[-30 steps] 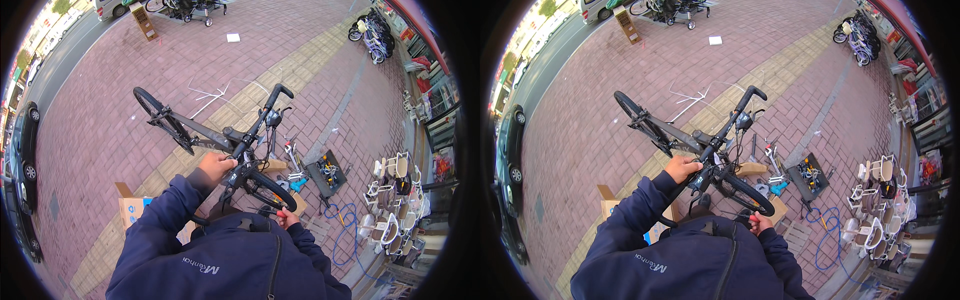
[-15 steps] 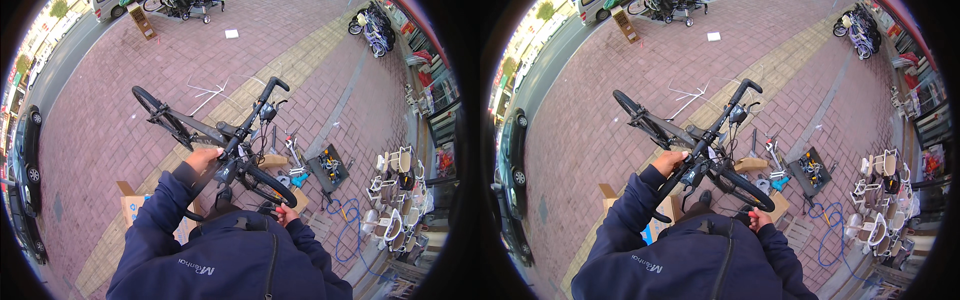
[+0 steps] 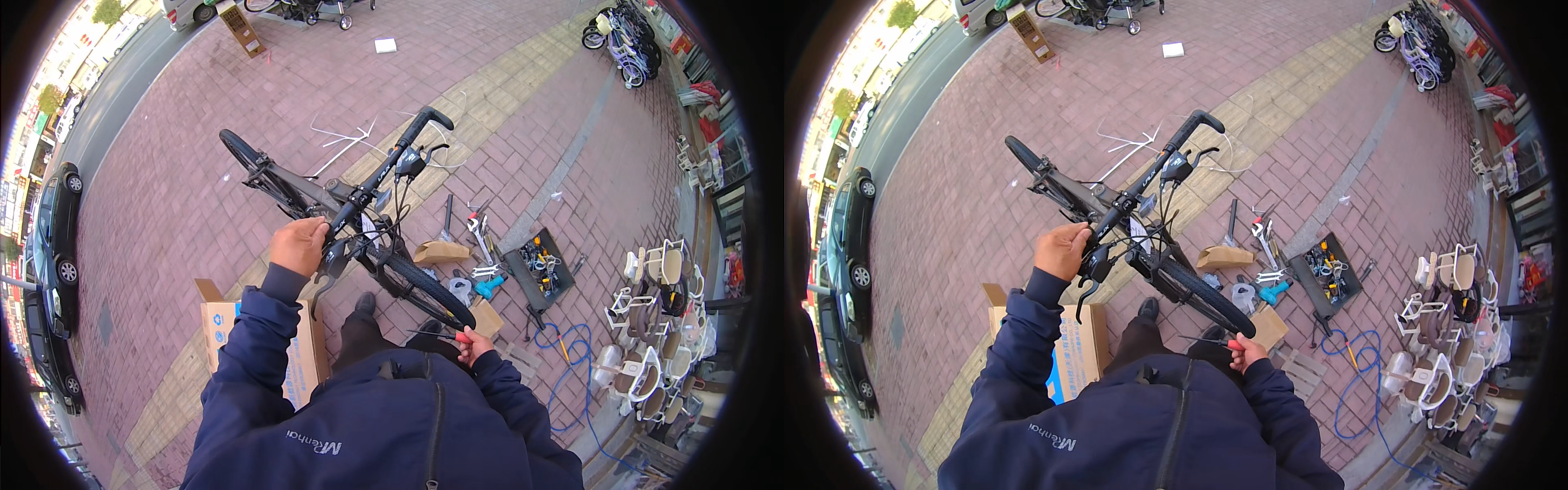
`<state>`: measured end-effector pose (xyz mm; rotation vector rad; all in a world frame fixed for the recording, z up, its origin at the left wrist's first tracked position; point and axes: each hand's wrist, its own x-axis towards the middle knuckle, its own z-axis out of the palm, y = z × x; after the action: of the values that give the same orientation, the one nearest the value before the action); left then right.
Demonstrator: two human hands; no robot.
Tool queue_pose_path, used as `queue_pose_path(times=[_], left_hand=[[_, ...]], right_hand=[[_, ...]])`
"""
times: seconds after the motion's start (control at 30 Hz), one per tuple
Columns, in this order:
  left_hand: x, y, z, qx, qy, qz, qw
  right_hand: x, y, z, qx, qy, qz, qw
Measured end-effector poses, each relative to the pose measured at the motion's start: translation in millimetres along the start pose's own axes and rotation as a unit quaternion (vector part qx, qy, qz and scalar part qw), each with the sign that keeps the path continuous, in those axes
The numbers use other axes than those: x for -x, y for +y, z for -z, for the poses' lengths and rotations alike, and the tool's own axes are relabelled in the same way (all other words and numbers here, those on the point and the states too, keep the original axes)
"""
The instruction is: The person assembles a bicycle by adjusting the handlebars, attaching reflectors to the front wheel, inflating the tire, and installing pedals. The person uses tools such as a wrench and a pump to complete the assembly.
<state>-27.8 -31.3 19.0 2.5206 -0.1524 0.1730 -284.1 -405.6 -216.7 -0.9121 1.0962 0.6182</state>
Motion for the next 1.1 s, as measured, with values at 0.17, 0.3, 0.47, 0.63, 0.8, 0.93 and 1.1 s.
queue_pose_path(times=[0.17,0.3,0.47,0.63,0.8,0.93,1.1], left_hand=[[48.3,42.8,-9.5,0.062,0.131,-0.136,0.98],[118.0,57.2,-63.3,0.254,-0.205,0.023,0.945],[159.3,10.4,-140.9,0.139,-0.404,0.068,0.901],[174.7,-32.3,-165.6,0.101,-0.508,0.076,0.852],[170.1,-61.2,-169.3,0.122,-0.491,0.1,0.857],[164.9,-84.8,-162.5,0.097,-0.482,0.127,0.861],[170.4,-101.4,-149.9,0.092,-0.45,0.147,0.876]], right_hand=[[5.0,1.3,29.6,-0.001,-0.004,-0.007,1.0],[12.6,7.7,38.6,-0.016,0.044,-0.006,0.999],[32.7,27.2,41.2,-0.069,0.051,0.019,0.996],[53.0,45.3,34.0,-0.073,0.106,-0.025,0.991],[52.3,47.8,9.1,-0.09,0.128,-0.05,0.986],[45.1,41.7,-15.0,-0.08,0.108,-0.044,0.99],[37.3,21.7,-31.2,-0.048,0.085,-0.058,0.994]])
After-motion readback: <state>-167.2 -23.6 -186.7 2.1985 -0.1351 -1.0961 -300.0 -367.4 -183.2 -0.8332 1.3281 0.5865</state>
